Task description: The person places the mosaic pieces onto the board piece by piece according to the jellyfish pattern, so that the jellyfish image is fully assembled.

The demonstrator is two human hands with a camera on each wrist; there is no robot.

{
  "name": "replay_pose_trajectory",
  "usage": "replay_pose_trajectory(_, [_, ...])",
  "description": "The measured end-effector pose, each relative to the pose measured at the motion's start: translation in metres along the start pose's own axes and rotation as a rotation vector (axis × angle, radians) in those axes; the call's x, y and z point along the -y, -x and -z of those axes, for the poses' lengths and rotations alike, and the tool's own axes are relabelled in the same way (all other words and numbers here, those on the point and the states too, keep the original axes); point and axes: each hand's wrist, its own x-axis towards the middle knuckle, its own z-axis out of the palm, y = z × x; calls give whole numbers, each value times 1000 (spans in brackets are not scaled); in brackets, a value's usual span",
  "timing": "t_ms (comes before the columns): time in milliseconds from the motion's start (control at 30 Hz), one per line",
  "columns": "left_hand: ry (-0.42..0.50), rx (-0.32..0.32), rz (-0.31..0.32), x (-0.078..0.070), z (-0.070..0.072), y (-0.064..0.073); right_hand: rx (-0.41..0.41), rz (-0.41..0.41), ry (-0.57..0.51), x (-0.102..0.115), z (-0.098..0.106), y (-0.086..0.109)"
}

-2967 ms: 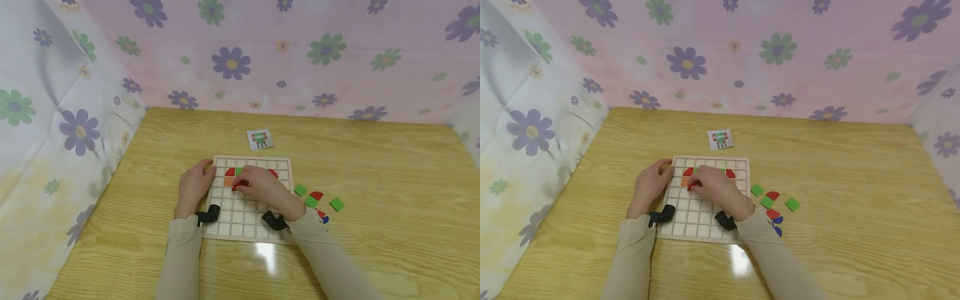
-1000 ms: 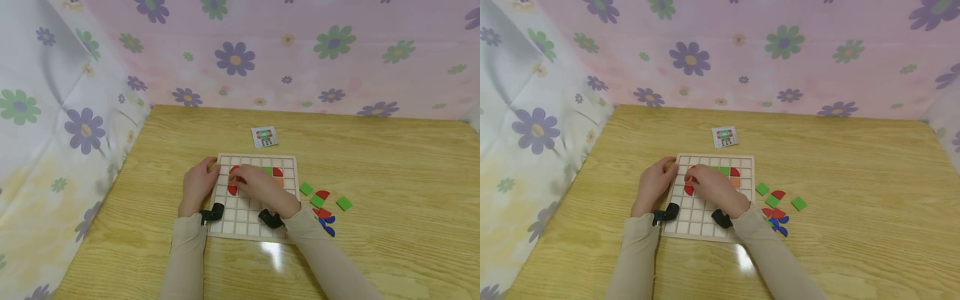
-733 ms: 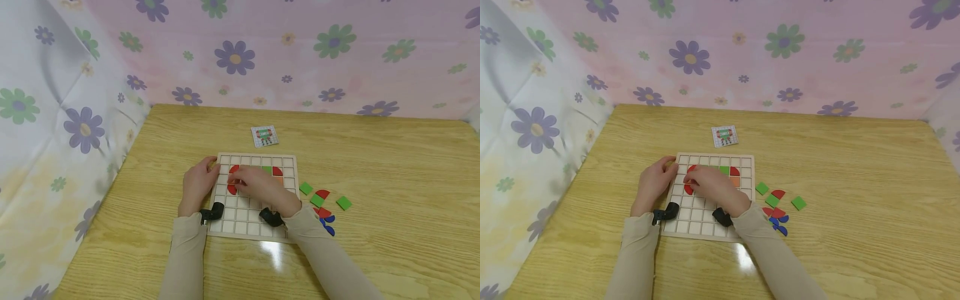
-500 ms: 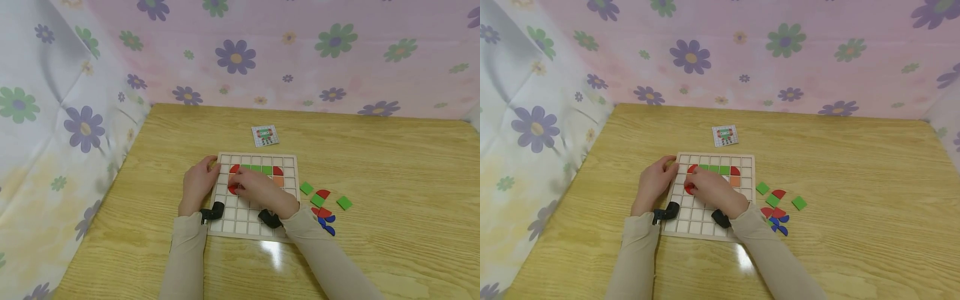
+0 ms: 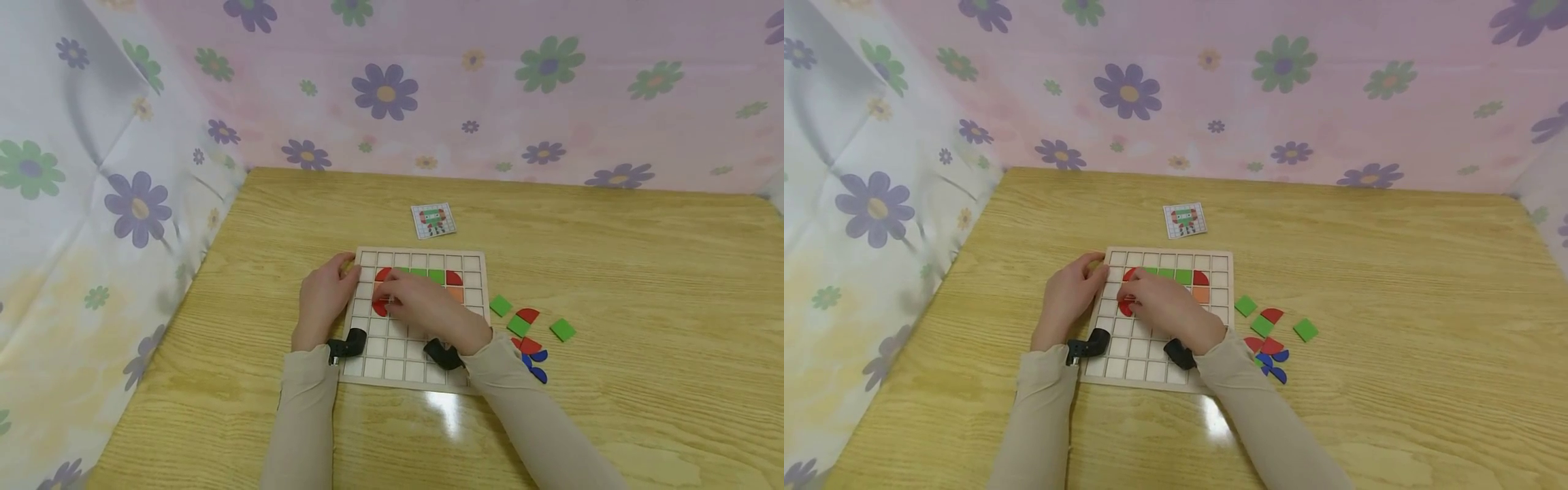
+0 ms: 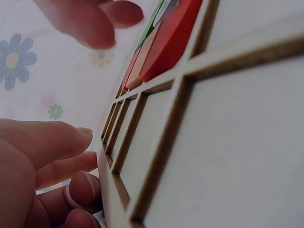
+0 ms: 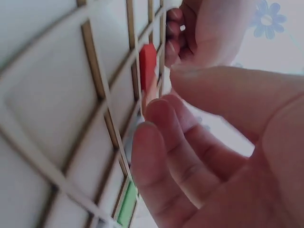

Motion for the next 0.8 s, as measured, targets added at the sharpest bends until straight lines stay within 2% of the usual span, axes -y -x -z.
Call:
replay_pose_trajectory(167, [-6,8,1,2,-2,0,49,46,24,-1,-1,1])
replay_pose_trajectory(300, [-7,-2,-3,2,-2,-1,68,30,21,0,-3,1])
replay_pose_trajectory(633, [-1,-4,-8,-1,-1,-1,51,-30,-42,-3,5,6])
replay_pose_trajectory(800, [8,0,-1,0,0,0,-7,-70,-79,-10,17,12])
